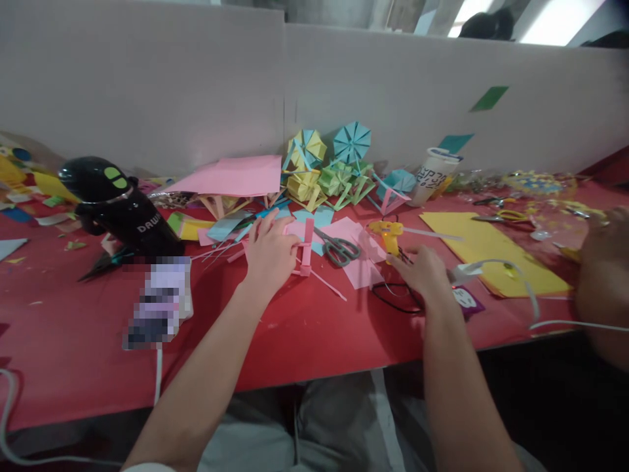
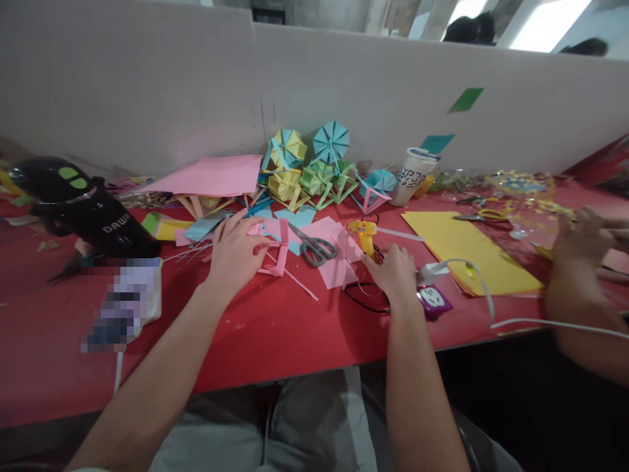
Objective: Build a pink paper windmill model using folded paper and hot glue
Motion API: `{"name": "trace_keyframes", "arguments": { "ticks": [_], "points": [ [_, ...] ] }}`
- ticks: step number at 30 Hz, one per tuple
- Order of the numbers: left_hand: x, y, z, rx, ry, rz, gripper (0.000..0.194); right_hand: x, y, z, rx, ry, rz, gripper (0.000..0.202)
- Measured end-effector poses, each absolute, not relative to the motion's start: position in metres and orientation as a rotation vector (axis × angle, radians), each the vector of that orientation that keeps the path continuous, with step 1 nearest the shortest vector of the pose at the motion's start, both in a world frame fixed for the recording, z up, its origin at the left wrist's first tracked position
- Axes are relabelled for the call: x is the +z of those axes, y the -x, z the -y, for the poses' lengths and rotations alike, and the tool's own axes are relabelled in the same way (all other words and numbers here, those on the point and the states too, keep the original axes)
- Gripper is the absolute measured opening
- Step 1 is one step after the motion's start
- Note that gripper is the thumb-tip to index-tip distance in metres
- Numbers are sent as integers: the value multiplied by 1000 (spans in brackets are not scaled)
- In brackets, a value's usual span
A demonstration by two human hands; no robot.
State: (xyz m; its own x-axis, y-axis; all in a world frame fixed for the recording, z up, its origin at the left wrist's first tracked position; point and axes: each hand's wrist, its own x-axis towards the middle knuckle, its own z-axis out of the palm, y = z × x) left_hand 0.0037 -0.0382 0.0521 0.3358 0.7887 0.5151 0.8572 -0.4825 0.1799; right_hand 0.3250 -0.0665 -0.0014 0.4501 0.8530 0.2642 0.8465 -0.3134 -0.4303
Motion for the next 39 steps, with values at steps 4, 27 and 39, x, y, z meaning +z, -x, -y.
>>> {"name": "trace_keyframes", "arguments": {
  "ticks": [4, 27, 39],
  "points": [
    [52, -4, 39, -842, 2472, 1524, 20, 4, -293, 82, 261, 1772, 1513, 30],
    [51, -5, 38, -812, 2526, 1512, 24, -12, -199, -5, 805, 1200, 1877, 25],
    [52, -4, 34, -799, 2550, 1542, 20, -17, -198, 1, 690, 1146, 1954, 22]
  ]
}}
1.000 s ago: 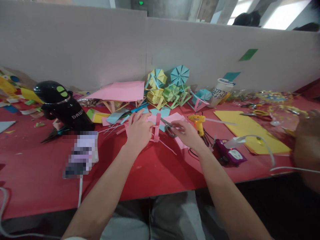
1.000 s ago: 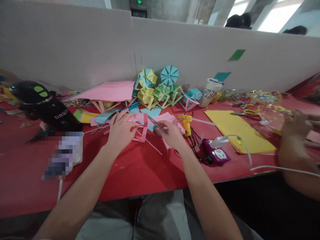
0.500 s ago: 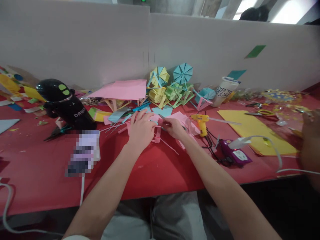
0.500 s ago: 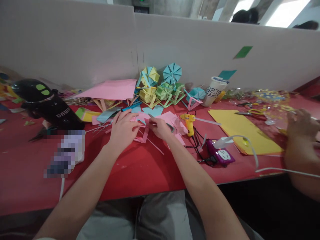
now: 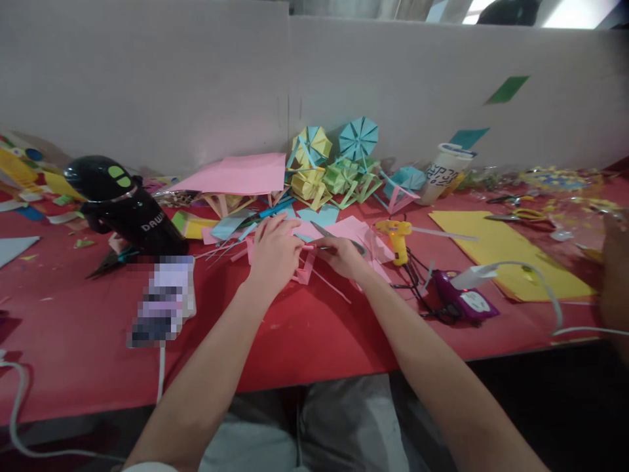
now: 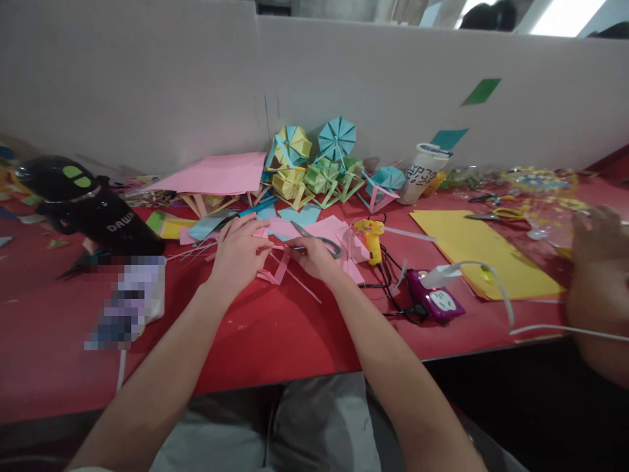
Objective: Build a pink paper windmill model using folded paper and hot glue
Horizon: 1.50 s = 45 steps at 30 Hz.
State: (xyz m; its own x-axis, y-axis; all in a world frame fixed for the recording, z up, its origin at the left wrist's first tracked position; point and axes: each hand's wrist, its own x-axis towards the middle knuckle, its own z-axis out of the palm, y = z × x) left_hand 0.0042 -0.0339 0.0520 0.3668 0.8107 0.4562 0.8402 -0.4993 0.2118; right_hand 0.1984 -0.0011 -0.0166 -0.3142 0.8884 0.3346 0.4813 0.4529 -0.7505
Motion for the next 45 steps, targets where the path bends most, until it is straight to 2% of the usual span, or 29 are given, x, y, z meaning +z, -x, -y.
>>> {"name": "trace_keyframes", "arguments": {
  "ticks": [23, 36, 39, 42, 45],
  "points": [
    [53, -3, 32, -755, 2573, 1504, 21, -18, -198, 1, 680, 1127, 1953, 21],
    [53, -3, 32, -734, 2581, 1522, 22, -19, -204, 5, 714, 1153, 1915, 31],
    [53, -3, 32, -727, 2577, 1519, 23, -11, -209, 13, 643, 1238, 1789, 24],
    [53, -3, 33, -727, 2581, 1507, 23, 4, -209, 28, 623, 1132, 1803, 12],
    [53, -3, 34, -736, 2585, 1508, 22, 17, -203, 44, 660, 1033, 1898, 33]
  ]
}}
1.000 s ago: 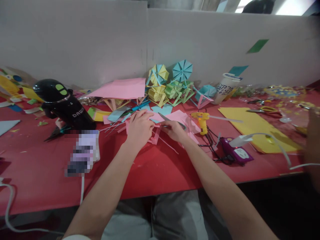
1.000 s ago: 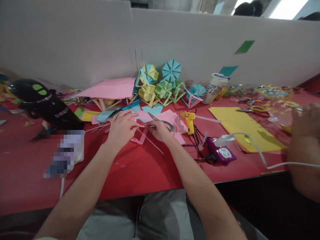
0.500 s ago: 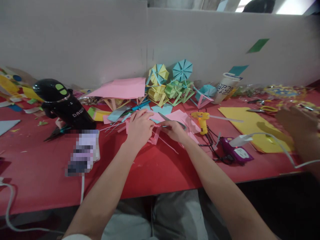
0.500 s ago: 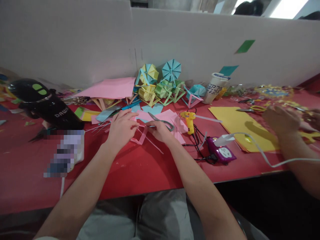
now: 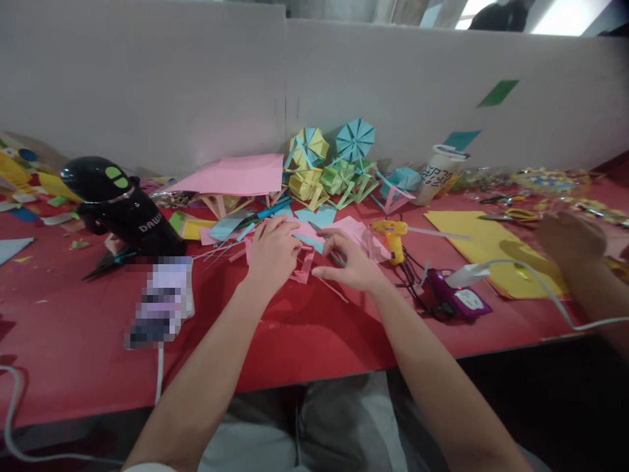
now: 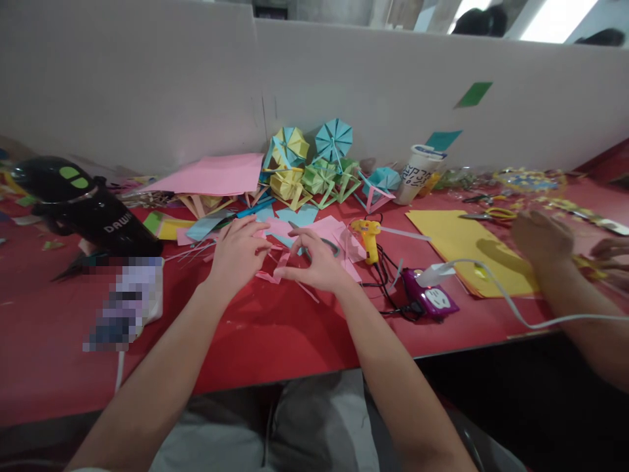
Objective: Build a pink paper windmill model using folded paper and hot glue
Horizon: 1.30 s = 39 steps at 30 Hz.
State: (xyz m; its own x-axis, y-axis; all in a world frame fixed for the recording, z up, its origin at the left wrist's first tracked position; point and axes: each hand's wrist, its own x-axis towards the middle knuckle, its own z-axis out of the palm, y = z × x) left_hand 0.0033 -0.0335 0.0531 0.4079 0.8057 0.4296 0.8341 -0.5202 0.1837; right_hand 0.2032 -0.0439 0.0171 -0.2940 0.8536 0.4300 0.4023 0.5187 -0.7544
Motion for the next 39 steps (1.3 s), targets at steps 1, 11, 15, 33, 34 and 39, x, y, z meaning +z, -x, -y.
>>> {"name": "trace_keyframes", "arguments": {
  "ticks": [1, 11, 15, 33, 34, 39],
  "points": [
    [53, -3, 34, -741, 2587, 1507, 22, 20, -200, 48, 673, 1036, 1908, 40],
    [56, -3, 35, -745, 2595, 1511, 24, 17, -182, 53, 751, 998, 1863, 27],
    [57, -4, 35, -753, 2592, 1525, 24, 13, -185, 51, 763, 1014, 1841, 18],
    [53, -3, 32, -814, 2565, 1523, 22, -1, -182, 38, 783, 1091, 1716, 19],
    [52, -3, 32, -815, 2563, 1520, 22, -3, -182, 37, 779, 1096, 1712, 19],
    [52, -4, 32, -815, 2558, 1510, 22, -7, -182, 35, 731, 1100, 1736, 12]
  ]
}}
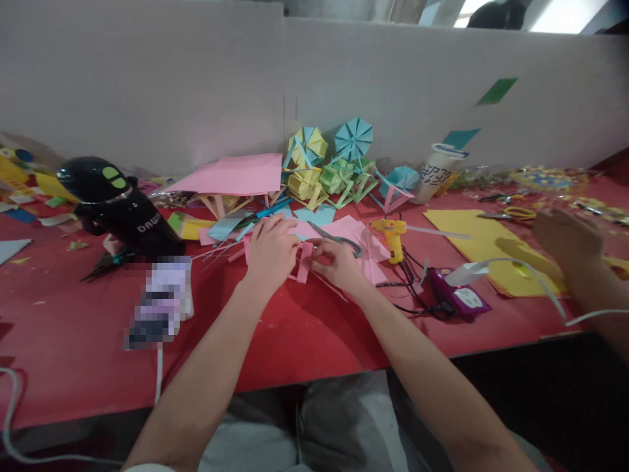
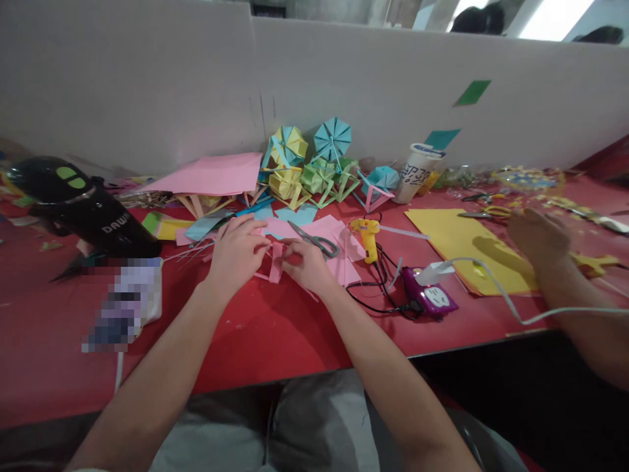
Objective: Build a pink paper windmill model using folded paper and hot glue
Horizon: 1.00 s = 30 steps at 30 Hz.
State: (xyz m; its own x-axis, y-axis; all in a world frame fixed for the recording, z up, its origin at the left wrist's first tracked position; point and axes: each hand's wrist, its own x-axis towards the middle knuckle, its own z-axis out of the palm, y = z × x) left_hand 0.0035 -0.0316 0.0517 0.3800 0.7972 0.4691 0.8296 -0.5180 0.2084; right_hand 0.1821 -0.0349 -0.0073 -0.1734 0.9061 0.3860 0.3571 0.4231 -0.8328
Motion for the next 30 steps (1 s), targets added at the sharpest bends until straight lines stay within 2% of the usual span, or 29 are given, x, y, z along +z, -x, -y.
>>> {"name": "trace_keyframes", "arguments": {
  "ticks": [12, 18, 23, 30],
  "points": [
    [50, -3, 32, -790, 2564, 1486, 21, -13, -180, 31, 591, 1166, 1773, 8],
    [52, -4, 33, -798, 2566, 1504, 22, -13, -180, 34, 611, 1163, 1696, 19],
    [52, -4, 32, -794, 2573, 1511, 23, -9, -174, 37, 736, 1153, 1579, 41],
    [50, -4, 32, -791, 2565, 1496, 24, -8, -170, 31, 697, 1164, 1596, 34]
  ]
}}
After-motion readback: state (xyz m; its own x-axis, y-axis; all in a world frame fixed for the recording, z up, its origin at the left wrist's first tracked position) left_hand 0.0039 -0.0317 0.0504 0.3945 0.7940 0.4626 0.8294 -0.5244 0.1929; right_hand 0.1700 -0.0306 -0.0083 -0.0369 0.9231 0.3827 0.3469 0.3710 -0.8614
